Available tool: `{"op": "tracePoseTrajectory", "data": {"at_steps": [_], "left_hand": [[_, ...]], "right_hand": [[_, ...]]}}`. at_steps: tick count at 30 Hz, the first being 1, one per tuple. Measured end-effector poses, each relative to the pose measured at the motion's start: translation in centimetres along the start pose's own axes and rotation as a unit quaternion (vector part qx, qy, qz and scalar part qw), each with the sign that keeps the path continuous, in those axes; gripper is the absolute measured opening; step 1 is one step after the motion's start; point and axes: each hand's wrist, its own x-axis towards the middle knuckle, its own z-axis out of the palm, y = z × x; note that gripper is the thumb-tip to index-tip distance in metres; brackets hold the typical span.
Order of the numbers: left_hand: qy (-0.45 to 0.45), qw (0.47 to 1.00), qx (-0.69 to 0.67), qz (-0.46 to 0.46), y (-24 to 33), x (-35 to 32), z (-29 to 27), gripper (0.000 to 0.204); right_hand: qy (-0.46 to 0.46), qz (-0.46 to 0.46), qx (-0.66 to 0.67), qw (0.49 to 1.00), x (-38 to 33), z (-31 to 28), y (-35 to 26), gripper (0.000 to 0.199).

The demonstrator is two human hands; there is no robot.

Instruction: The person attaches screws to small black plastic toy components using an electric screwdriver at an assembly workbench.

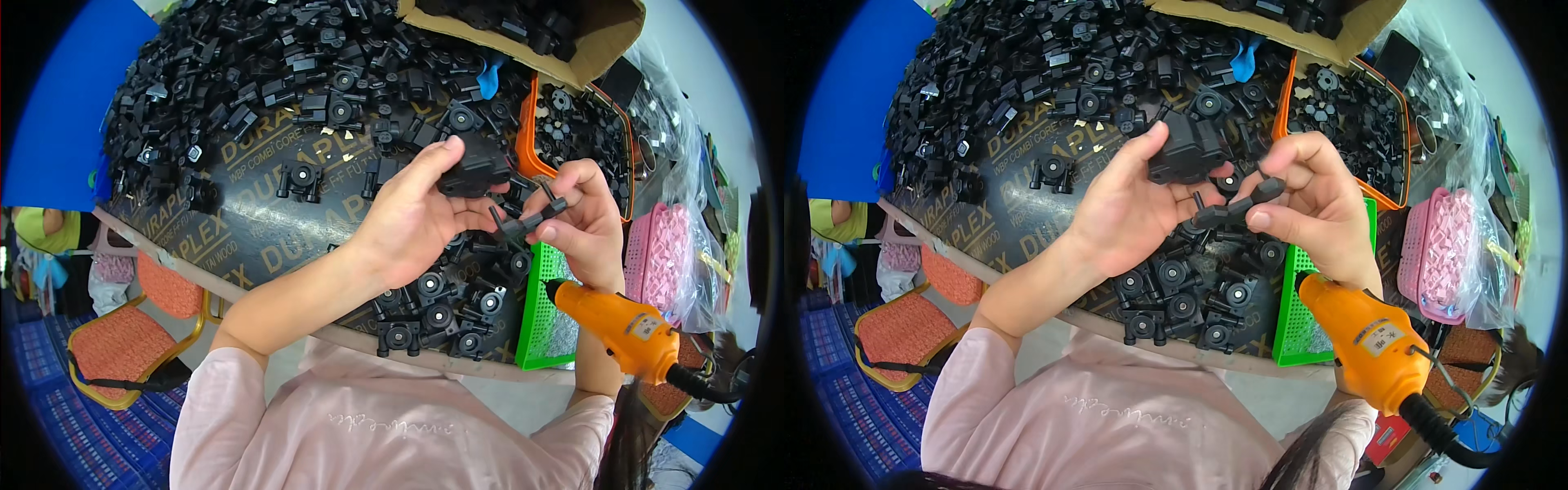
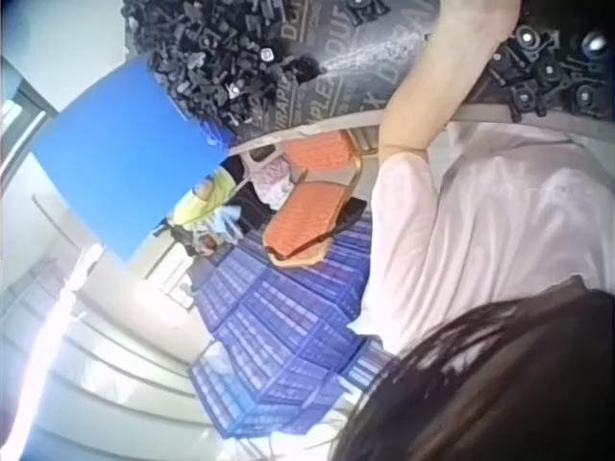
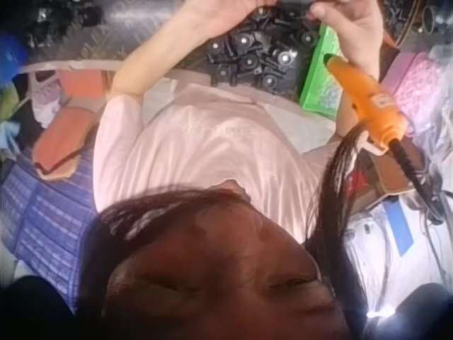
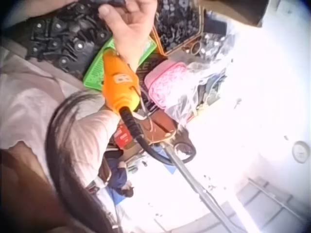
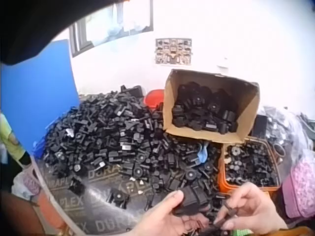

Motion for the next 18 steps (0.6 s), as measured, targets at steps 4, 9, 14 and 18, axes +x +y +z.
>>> {"op": "tracePoseTrajectory", "data": {"at_steps": [4, 9, 14, 18], "left_hand": [[-0.007, 0.999, -0.011, 0.048, -0.6, 0.3, 0.7, 0.027], [-0.001, 0.997, 0.055, 0.056, -0.3, 0.4, 1.1, 0.028], [0.004, 0.993, 0.113, -0.016, 0.9, 0.5, 0.9, 0.040], [0.027, 0.988, 0.144, -0.043, 1.1, 0.6, 1.6, 0.049]], "right_hand": [[0.010, -0.033, -0.056, 0.998, 0.2, 0.3, 0.2, 0.037], [-0.093, -0.193, -0.274, 0.938, 0.5, -2.0, -0.1, 0.035], [-0.035, -0.131, -0.196, 0.971, 0.4, -0.2, -1.0, 0.039], [-0.055, -0.169, -0.255, 0.950, 0.5, -1.7, -1.1, 0.036]]}}
